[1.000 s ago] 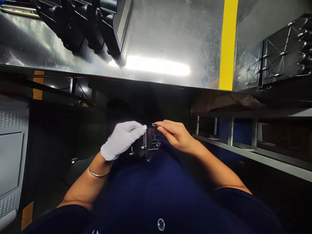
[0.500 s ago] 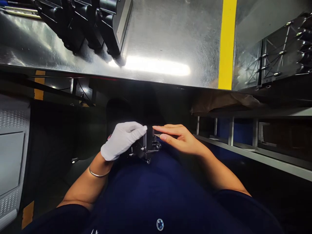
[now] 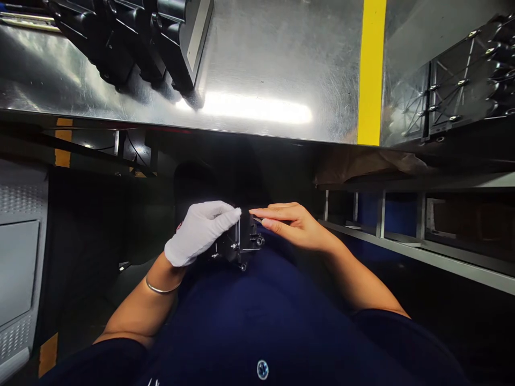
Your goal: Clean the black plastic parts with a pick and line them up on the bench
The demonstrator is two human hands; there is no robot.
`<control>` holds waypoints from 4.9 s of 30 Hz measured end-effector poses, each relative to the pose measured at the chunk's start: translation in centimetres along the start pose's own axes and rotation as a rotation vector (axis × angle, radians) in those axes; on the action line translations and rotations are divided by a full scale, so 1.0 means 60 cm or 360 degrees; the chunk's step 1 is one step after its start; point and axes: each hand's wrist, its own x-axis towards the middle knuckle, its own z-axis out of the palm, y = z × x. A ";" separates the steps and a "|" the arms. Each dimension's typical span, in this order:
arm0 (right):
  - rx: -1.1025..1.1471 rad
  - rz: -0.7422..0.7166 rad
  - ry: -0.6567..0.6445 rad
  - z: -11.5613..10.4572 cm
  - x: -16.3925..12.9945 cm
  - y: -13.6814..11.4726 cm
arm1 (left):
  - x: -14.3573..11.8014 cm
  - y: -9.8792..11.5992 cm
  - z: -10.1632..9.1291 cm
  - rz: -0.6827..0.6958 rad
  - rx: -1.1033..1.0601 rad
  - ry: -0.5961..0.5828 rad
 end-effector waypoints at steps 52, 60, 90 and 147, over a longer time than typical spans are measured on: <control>-0.0359 -0.0188 0.0556 0.037 0.008 -0.015 | -0.012 0.001 0.011 0.0210 0.0128 0.0330; -0.0414 -0.0187 0.0539 0.038 0.008 -0.015 | -0.012 0.001 0.013 0.0198 0.0164 0.0340; 0.0202 -0.0313 0.0038 0.003 -0.004 -0.012 | -0.016 0.016 0.031 0.0060 -0.0060 0.0297; -0.1044 -0.0619 0.0375 0.013 0.006 -0.002 | 0.000 0.007 0.035 0.0031 -0.0001 0.0564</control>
